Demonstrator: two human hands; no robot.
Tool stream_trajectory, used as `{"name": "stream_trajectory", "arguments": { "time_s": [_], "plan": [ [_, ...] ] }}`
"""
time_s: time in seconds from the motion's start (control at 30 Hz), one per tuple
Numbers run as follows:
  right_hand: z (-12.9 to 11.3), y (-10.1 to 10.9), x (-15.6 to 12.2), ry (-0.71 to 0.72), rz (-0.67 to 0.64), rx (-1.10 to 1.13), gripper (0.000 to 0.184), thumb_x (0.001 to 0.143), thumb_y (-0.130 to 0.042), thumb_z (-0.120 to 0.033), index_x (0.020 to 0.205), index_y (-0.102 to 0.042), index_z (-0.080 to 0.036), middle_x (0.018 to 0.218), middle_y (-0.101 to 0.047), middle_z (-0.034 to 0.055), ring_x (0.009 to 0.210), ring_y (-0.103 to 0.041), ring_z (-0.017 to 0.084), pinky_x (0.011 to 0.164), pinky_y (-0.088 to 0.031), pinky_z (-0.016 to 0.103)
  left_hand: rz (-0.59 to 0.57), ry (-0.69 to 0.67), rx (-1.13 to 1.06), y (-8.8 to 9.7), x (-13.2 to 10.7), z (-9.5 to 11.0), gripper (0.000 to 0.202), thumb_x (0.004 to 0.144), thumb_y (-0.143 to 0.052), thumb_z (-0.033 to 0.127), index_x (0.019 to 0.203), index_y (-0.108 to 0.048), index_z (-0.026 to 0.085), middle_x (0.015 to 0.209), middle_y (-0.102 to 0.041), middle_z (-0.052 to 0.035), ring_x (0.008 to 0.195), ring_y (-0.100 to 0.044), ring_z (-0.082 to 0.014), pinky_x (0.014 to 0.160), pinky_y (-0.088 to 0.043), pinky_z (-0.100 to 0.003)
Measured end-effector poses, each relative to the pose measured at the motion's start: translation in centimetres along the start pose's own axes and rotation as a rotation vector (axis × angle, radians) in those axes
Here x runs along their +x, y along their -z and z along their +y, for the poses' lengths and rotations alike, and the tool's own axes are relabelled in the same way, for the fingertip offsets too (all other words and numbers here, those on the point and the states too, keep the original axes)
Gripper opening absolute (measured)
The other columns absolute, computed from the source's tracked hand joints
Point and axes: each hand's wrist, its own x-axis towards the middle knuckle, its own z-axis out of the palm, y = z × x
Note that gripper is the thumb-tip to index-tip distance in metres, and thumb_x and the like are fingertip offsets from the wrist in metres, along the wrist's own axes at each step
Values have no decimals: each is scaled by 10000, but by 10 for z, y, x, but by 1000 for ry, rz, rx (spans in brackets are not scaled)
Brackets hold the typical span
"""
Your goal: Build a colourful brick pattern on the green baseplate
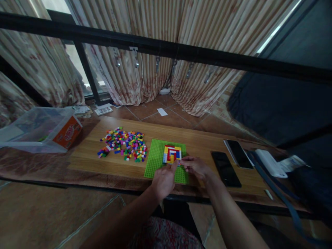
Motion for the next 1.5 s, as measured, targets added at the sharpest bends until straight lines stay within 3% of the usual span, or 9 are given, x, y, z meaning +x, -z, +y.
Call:
{"name": "stream_trajectory", "arguments": {
  "time_s": [0.17,0.3,0.43,0.67,0.83,1.07,1.2,1.3,1.5],
  "plan": [
    [3,0,-4,-156,-105,80,279,538,-828,-326,703,-678,-159,530,-589,-21,465,-511,92,471,-456,224,23,-28,-31,1,-1,0,674,792,-433,108,1436,-253,192,1074,-657,-94,915,-639,-224,762,-511,-325],
    [10,-3,-9,-115,-54,104,333,525,-841,-374,740,-690,-168,570,-611,-12,485,-535,102,489,-471,229,46,-43,-55,4,-8,-3,718,798,-448,121,1459,-184,216,1064,-670,-85,884,-648,-216,746,-515,-320],
    [17,-4,-16,-38,3,144,379,517,-838,-441,746,-697,-174,597,-618,-7,512,-554,110,506,-485,230,157,18,-128,4,-26,-16,578,889,-389,188,1443,-238,254,1079,-678,-54,910,-649,-181,804,-507,-298],
    [34,-1,-20,55,74,138,384,587,-788,-504,778,-705,-182,722,-664,31,603,-584,129,572,-508,251,510,521,-130,28,-60,-94,315,910,-398,224,1186,-549,206,1082,-669,-65,923,-651,-176,825,-491,-285],
    [40,-5,-20,116,141,42,400,598,-765,-536,798,-710,-193,731,-670,38,608,-578,146,559,-494,268,460,683,-26,43,-65,-124,317,886,-484,319,1171,-564,206,1147,-639,-74,990,-626,-202,825,-478,-292],
    [41,-4,-22,143,154,34,379,623,-751,-515,825,-702,-198,740,-666,19,624,-576,134,587,-481,256,439,715,-19,39,-55,-123,261,876,-492,340,1053,-608,187,1131,-639,-92,965,-633,-215,794,-475,-301],
    [37,-8,-28,166,258,93,361,618,-752,-496,811,-694,-197,733,-657,8,625,-568,137,594,-476,260,512,659,-221,39,-63,-126,240,858,-507,304,1037,-595,171,1058,-669,-88,909,-655,-211,793,-486,-316],
    [27,-30,-46,195,342,81,331,640,-735,-489,797,-698,-200,695,-649,-2,598,-546,129,570,-453,250,579,512,-555,36,-72,-116,244,849,-521,343,1023,-576,181,947,-693,-49,842,-666,-181,762,-505,-297],
    [-8,-103,-94,197,-16,175,317,684,-704,-479,821,-713,-194,699,-670,17,554,-551,120,529,-457,248,682,278,-1020,34,-77,-61,172,774,-604,274,914,-560,183,822,-654,-3,794,-633,-136,749,-511,-249]
  ]
}}
